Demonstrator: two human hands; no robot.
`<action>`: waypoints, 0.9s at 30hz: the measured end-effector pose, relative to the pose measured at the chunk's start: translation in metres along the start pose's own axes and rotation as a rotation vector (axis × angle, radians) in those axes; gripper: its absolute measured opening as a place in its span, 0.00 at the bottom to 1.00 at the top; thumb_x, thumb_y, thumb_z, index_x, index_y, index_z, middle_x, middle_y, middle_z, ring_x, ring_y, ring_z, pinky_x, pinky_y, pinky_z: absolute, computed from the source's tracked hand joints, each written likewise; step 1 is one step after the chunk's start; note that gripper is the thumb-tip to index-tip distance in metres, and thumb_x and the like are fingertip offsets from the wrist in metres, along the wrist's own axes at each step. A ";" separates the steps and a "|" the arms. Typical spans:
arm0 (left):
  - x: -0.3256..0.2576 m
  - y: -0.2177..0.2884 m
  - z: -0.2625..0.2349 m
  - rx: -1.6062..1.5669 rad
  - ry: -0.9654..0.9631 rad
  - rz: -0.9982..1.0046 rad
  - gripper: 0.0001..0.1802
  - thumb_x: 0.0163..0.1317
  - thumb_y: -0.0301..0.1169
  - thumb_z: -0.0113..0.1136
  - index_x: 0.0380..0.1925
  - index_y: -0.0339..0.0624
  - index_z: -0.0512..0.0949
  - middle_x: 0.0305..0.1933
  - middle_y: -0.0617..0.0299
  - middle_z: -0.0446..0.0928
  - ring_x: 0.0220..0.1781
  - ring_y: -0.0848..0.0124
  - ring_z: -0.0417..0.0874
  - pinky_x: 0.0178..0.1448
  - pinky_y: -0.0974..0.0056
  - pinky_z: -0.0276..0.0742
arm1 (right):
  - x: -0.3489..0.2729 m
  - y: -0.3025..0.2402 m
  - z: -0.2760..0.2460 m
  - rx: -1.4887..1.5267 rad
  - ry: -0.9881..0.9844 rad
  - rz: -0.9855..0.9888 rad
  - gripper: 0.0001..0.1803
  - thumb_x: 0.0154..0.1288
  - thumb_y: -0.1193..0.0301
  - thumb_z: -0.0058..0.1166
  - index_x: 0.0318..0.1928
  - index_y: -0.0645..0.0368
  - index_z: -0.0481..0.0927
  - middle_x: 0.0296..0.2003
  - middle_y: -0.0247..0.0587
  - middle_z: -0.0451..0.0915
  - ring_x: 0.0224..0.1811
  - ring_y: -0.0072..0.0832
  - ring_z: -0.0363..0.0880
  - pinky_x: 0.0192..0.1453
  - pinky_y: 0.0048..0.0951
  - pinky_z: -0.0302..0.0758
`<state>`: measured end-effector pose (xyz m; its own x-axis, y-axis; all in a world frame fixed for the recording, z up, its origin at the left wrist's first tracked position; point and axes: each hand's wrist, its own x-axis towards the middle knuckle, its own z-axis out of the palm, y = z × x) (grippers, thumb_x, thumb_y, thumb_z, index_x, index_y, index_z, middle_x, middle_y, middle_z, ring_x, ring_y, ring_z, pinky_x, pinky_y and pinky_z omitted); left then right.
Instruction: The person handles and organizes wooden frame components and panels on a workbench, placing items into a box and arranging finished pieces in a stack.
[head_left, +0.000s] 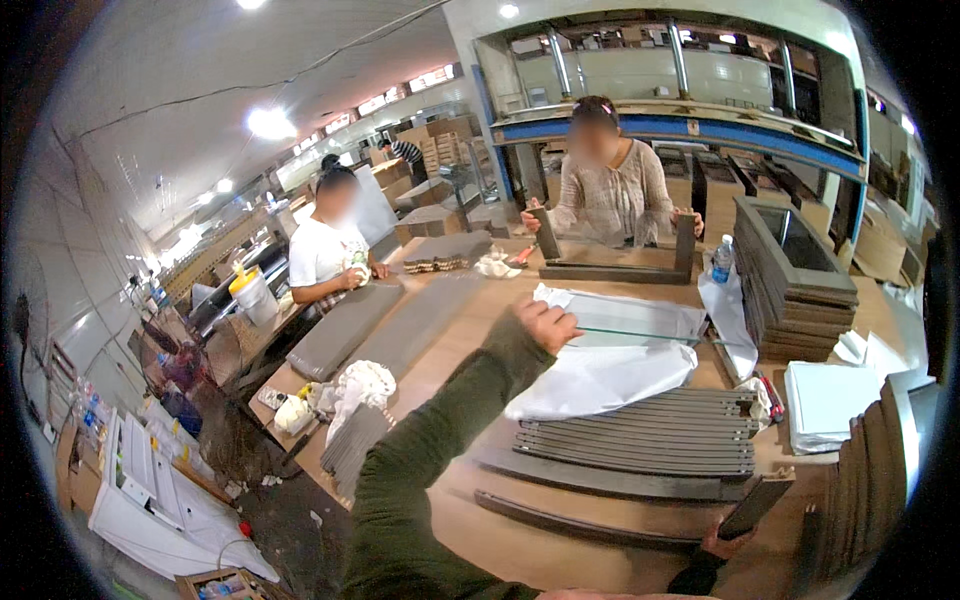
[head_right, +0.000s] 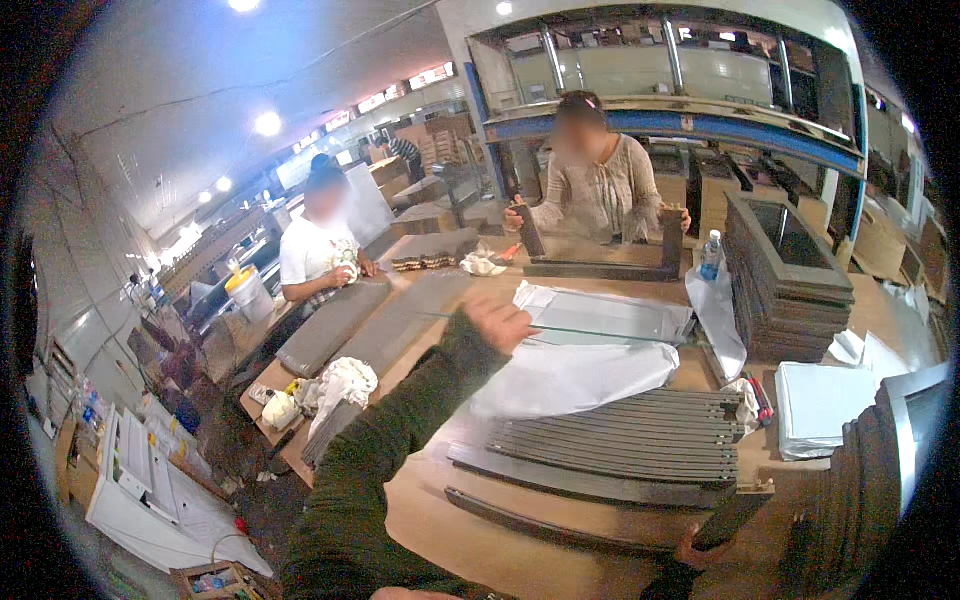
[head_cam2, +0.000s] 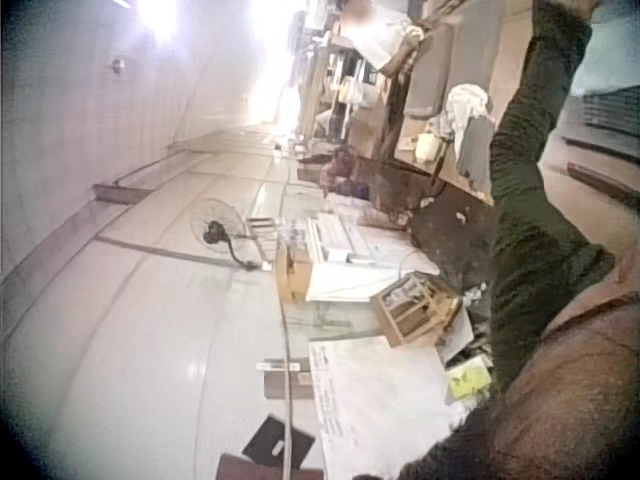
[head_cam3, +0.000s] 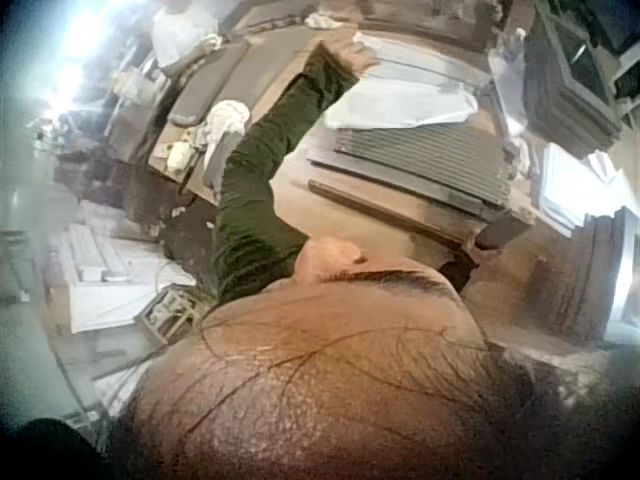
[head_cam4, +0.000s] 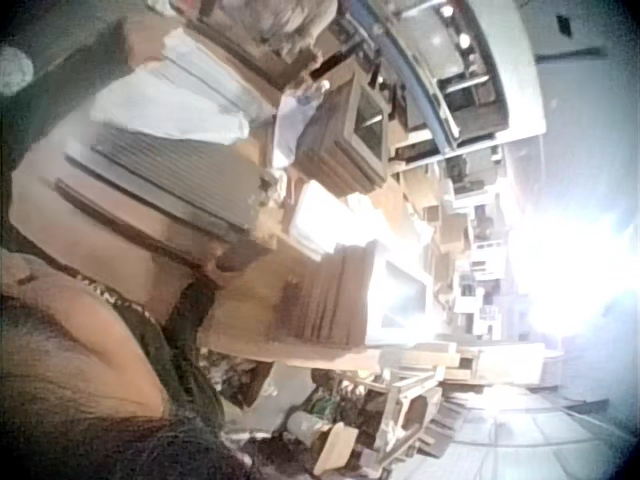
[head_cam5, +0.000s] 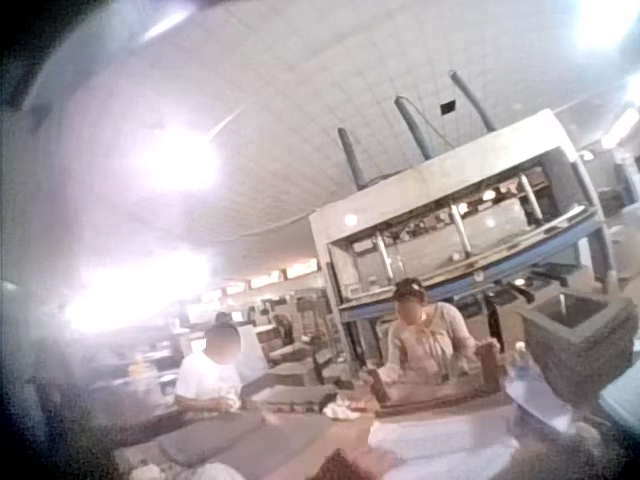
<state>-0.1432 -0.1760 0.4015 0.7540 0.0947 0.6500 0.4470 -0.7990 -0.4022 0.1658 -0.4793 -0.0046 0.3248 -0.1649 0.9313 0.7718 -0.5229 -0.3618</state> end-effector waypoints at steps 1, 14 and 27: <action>0.001 0.001 -0.029 0.032 0.061 -0.002 0.12 0.47 0.37 0.58 0.17 0.45 0.68 0.15 0.64 0.68 0.20 0.67 0.71 0.26 0.64 0.67 | 0.007 -0.002 -0.002 -0.008 0.024 -0.041 0.40 0.48 0.53 0.58 0.58 0.61 0.59 0.52 0.53 0.65 0.49 0.43 0.69 0.47 0.41 0.69; -0.061 0.081 -0.139 -0.363 0.130 -0.032 0.12 0.47 0.40 0.60 0.17 0.45 0.72 0.15 0.65 0.71 0.17 0.68 0.74 0.23 0.66 0.67 | 0.142 -0.007 -0.030 0.690 -0.311 -0.026 0.35 0.48 0.70 0.59 0.56 0.56 0.57 0.49 0.42 0.65 0.48 0.33 0.66 0.50 0.33 0.68; -0.088 0.153 -0.109 -0.455 0.022 -0.110 0.11 0.48 0.39 0.60 0.19 0.45 0.73 0.14 0.64 0.71 0.16 0.66 0.70 0.25 0.64 0.55 | 0.234 -0.083 -0.099 0.742 -0.778 0.206 0.42 0.37 0.62 0.68 0.54 0.59 0.62 0.41 0.42 0.70 0.45 0.31 0.68 0.51 0.31 0.65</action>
<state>-0.1932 -0.3714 0.3530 0.7011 0.1848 0.6887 0.2637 -0.9645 -0.0097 0.1239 -0.5579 0.2476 0.5406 0.5187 0.6623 0.7154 0.1307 -0.6863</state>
